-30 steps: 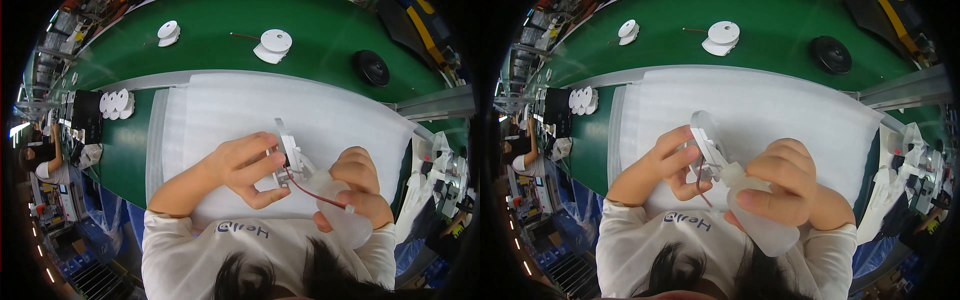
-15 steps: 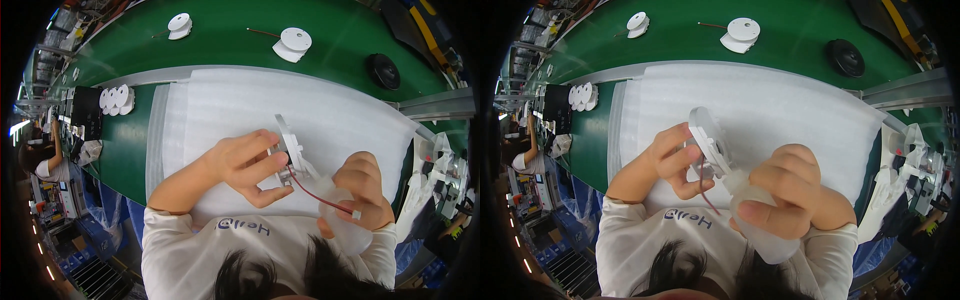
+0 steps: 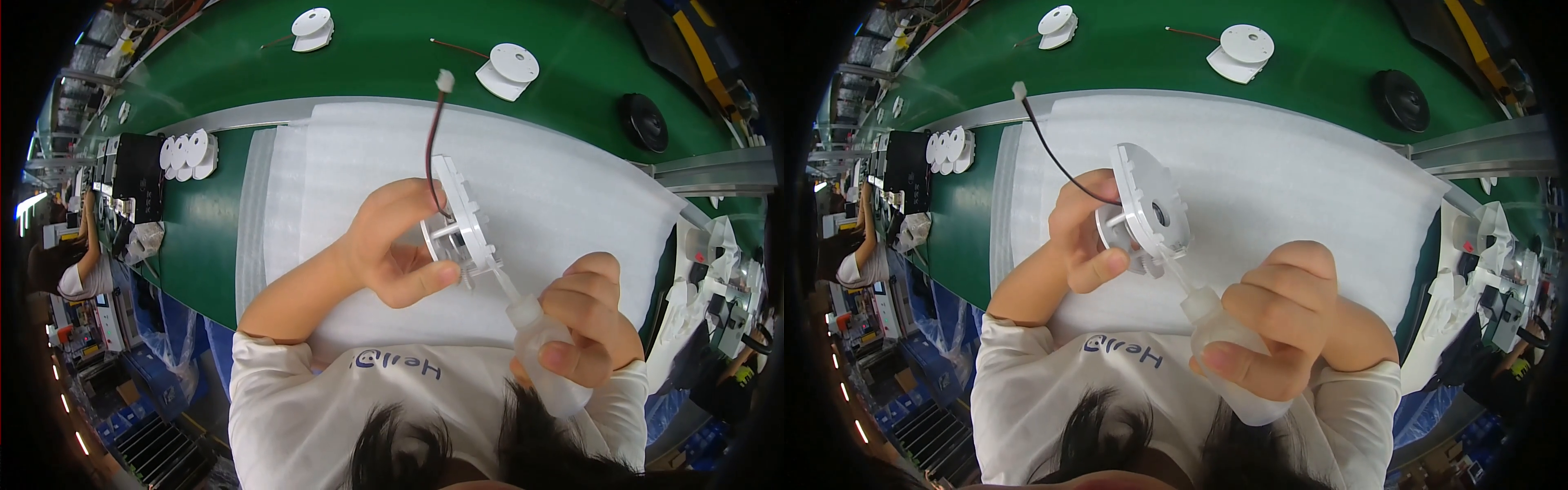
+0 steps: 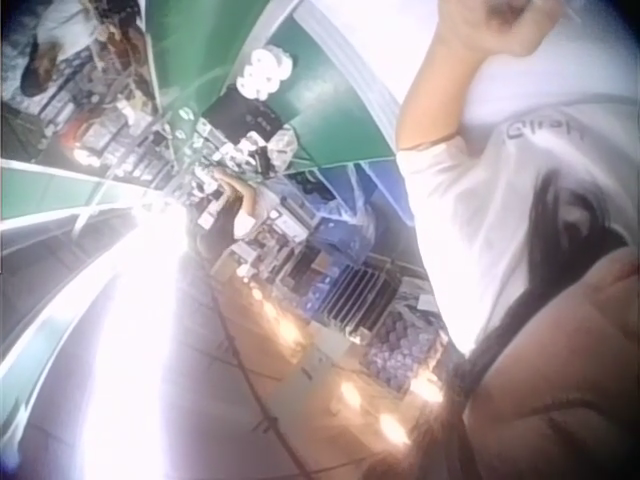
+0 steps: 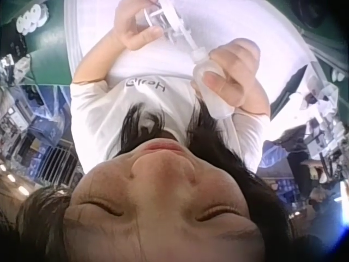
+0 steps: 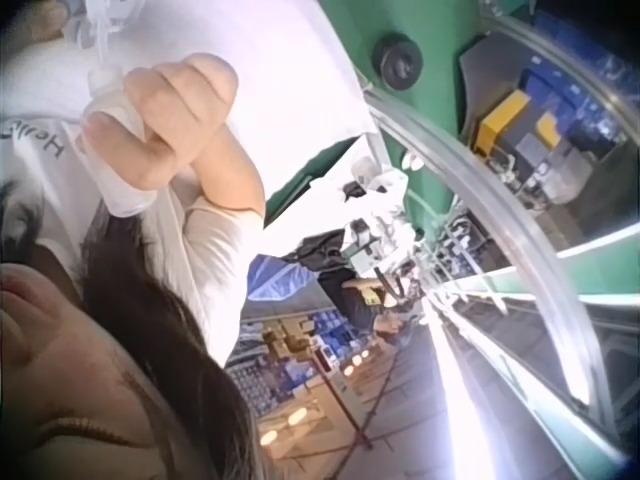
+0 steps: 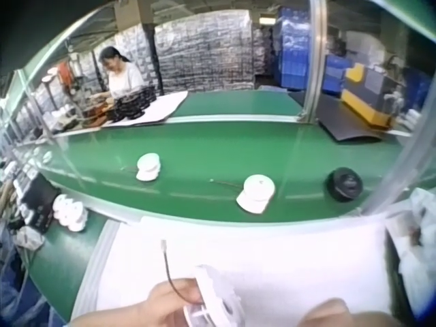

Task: The person applies adhesive to small plastic electronic components using a needle-tip applicator bottle.

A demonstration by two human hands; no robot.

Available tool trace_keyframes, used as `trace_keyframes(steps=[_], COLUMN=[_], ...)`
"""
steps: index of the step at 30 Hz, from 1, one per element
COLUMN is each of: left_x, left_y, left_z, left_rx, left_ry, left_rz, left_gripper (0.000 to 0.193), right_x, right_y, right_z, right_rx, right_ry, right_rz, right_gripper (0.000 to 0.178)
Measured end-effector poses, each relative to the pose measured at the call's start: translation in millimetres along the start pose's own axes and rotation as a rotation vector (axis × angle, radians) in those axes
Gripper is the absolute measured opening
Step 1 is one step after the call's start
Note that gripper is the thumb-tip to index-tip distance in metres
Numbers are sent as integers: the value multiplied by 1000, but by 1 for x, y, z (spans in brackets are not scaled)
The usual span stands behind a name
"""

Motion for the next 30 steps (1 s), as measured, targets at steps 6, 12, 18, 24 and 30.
trace_keyframes(steps=[6,12,18,24,30], left_x=[-7,-15,-2,-3,-13], left_y=[10,13,18,6,-2], left_z=[-2,-4,-11,-7,-4], left_rx=[71,85,18,-28,-87], left_ry=[205,321,174,157,298], left_rz=[-493,-439,-478,-372,-88], left_gripper=[72,84,92,91,79], right_x=[-4,2,2,4,5], right_y=[-5,2,5,5,7], right_z=[6,2,4,4,8], right_rx=[-65,19,-3,-22,-21], right_ry=[8,-54,-23,-31,25], right_rz=[13,23,10,3,29], right_gripper=[39,38,38,35,34])
Point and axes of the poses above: each hand's wrist, its own z-axis away from the middle knuckle, its own x-axis out of the palm, y = z × x, the point moved 10 cm from there along -z, towards the middle knuckle, and after that the axes turned 5 degrees about -x, right-handed, at the moved point
